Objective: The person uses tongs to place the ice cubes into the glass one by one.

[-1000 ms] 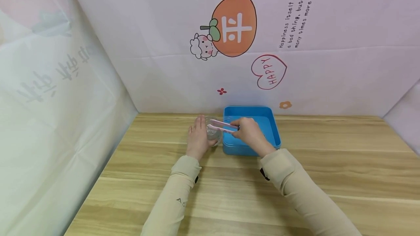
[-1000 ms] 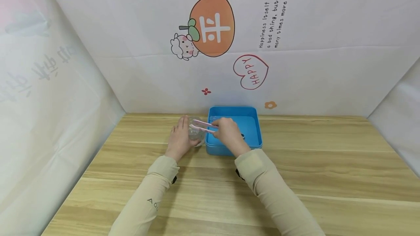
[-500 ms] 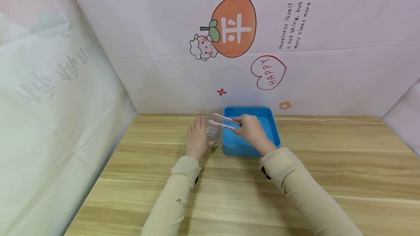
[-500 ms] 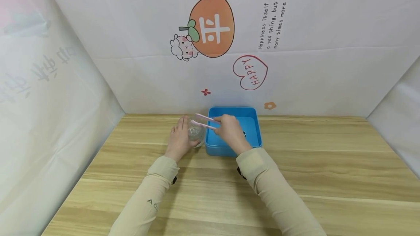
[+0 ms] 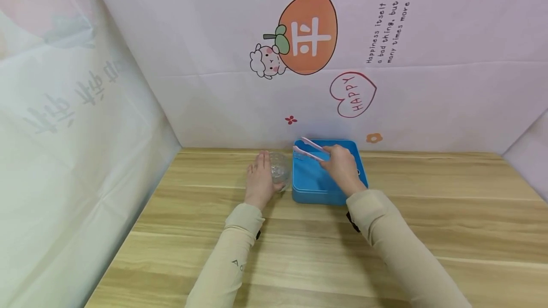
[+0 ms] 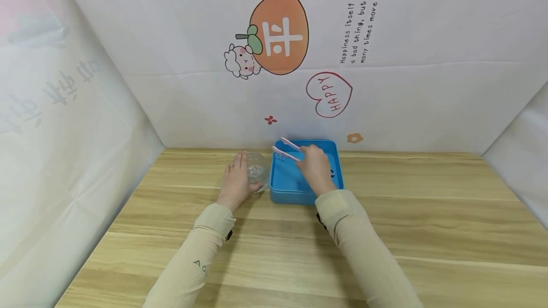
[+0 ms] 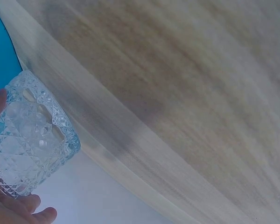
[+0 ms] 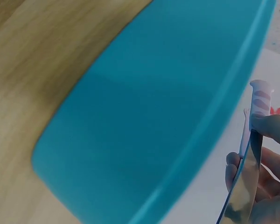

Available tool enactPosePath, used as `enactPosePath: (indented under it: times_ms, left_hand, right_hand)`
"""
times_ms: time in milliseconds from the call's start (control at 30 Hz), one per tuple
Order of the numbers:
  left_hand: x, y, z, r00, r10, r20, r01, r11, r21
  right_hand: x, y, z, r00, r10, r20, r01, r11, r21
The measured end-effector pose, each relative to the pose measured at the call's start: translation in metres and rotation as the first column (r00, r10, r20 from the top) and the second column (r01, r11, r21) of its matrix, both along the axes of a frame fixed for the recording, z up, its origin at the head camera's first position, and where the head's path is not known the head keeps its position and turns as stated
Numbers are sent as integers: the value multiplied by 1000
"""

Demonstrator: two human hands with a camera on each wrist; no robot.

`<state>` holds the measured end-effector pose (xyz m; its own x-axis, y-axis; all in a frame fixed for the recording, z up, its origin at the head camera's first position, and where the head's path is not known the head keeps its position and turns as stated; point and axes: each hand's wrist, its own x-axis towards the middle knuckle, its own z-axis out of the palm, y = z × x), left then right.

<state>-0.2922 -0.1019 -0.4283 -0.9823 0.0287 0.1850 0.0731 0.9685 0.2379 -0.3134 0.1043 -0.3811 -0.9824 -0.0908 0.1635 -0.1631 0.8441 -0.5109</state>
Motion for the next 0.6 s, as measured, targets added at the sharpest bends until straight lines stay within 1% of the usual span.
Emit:
enactPosePath:
  times_ms: [267, 433, 600]
  left_hand:
    - [2, 1, 1, 1000, -3, -6, 3, 1000, -2]
    - [2, 1, 1, 1000, -3, -8, 3, 1000, -19]
    - [1, 0, 1, 1000, -1, -5, 1, 1000, -26]
  right_hand:
    - [-7, 2, -12, 998, -42, 56, 41, 999, 10]
    - [-10, 3, -18, 997, -48, 60, 45, 998, 37]
    - [-13, 2, -25, 995, -54, 86, 50, 997, 55]
